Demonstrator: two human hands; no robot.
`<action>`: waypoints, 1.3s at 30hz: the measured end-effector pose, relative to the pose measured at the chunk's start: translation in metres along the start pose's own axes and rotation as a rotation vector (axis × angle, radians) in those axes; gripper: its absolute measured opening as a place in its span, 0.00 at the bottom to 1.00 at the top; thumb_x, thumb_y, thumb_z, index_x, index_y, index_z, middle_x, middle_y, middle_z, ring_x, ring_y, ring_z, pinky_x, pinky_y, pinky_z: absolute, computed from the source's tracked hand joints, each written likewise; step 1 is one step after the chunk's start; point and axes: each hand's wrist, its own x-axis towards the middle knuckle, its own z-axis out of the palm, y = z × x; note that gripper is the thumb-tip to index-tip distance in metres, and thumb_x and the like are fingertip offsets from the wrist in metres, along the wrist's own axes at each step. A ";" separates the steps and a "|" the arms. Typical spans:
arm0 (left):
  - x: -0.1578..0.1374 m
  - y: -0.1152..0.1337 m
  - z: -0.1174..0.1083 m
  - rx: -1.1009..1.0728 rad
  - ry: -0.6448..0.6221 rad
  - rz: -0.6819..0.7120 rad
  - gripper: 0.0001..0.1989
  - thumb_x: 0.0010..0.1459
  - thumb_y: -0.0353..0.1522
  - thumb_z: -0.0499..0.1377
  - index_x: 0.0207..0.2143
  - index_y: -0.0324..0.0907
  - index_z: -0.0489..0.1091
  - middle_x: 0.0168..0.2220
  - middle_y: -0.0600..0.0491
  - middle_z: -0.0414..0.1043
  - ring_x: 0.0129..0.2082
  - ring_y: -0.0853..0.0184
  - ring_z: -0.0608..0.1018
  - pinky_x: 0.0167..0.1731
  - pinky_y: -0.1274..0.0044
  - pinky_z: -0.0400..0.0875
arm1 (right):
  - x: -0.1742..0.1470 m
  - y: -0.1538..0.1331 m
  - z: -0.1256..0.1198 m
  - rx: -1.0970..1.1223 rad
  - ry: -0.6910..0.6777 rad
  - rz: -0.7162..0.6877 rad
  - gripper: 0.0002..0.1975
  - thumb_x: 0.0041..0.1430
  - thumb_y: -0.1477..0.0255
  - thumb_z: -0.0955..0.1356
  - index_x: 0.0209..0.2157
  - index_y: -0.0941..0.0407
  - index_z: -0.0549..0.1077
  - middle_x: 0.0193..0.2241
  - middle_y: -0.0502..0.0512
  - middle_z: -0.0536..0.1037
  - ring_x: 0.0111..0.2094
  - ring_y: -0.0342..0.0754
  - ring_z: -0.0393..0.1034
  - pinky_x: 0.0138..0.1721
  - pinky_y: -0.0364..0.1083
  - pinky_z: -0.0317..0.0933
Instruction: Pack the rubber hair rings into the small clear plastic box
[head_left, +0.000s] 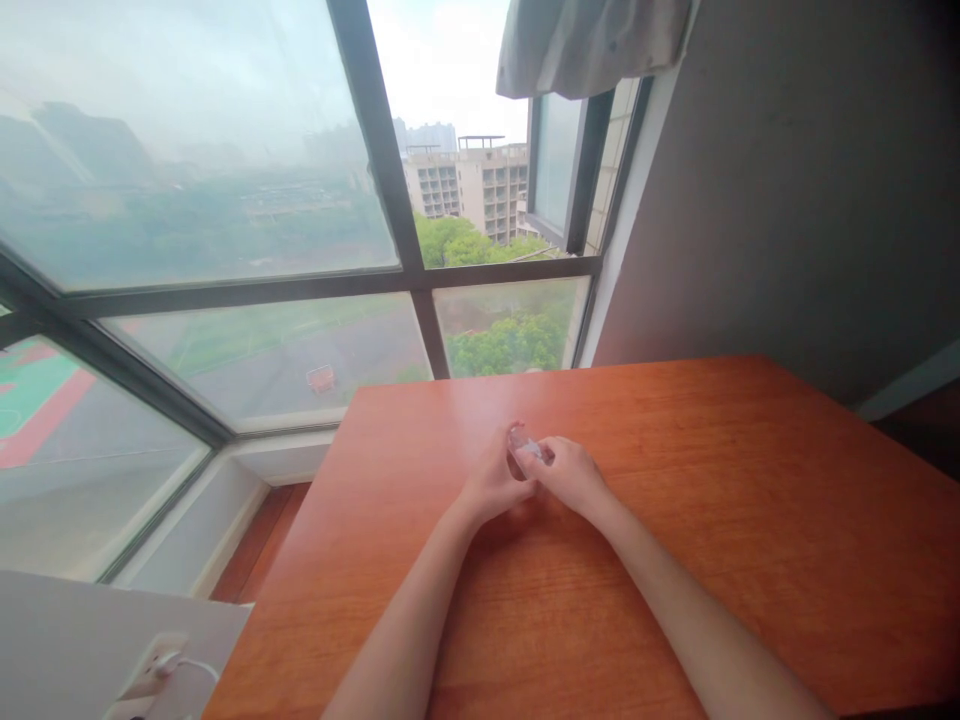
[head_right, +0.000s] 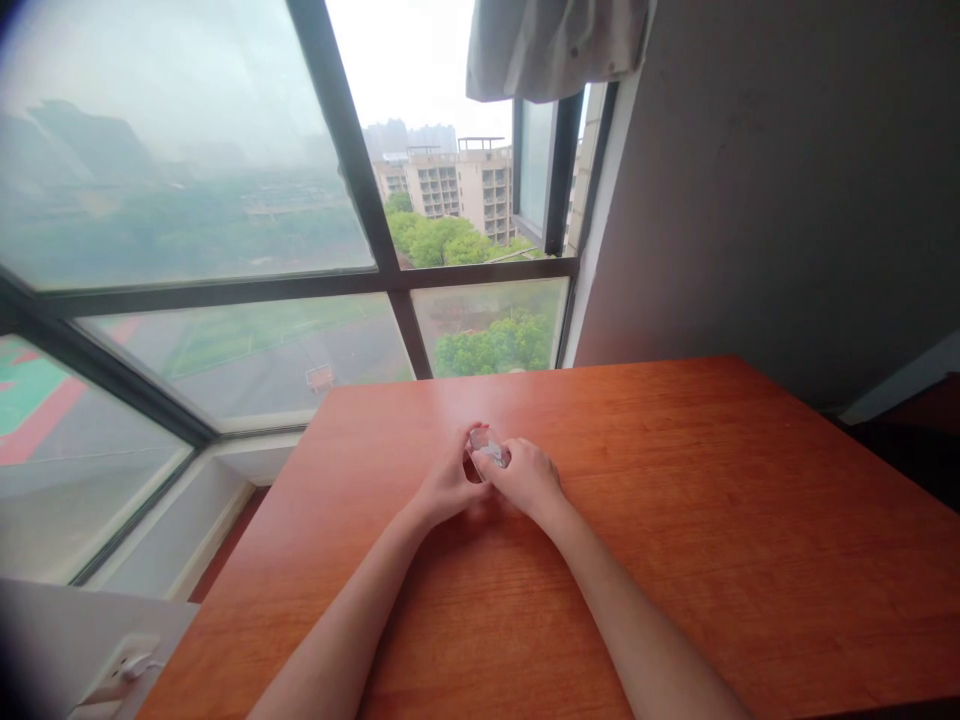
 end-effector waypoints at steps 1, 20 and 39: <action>0.000 0.000 -0.001 -0.049 -0.017 0.003 0.39 0.46 0.29 0.64 0.59 0.42 0.50 0.49 0.46 0.69 0.45 0.63 0.76 0.46 0.71 0.72 | 0.000 0.000 0.000 -0.003 -0.007 -0.009 0.22 0.56 0.51 0.65 0.28 0.56 0.74 0.29 0.55 0.76 0.30 0.46 0.68 0.30 0.42 0.53; 0.000 -0.007 -0.013 -0.204 -0.082 -0.028 0.44 0.45 0.30 0.67 0.62 0.44 0.51 0.58 0.42 0.63 0.57 0.55 0.69 0.54 0.65 0.68 | 0.001 0.009 -0.016 0.326 -0.175 -0.016 0.24 0.54 0.50 0.66 0.32 0.58 0.79 0.25 0.54 0.78 0.28 0.48 0.70 0.28 0.42 0.59; -0.033 0.017 -0.126 -0.104 0.165 -0.344 0.38 0.44 0.33 0.66 0.55 0.47 0.51 0.56 0.46 0.62 0.52 0.61 0.72 0.53 0.64 0.69 | 0.004 0.012 -0.001 0.408 -0.151 -0.079 0.24 0.55 0.49 0.64 0.30 0.58 0.72 0.25 0.50 0.71 0.28 0.44 0.65 0.29 0.41 0.58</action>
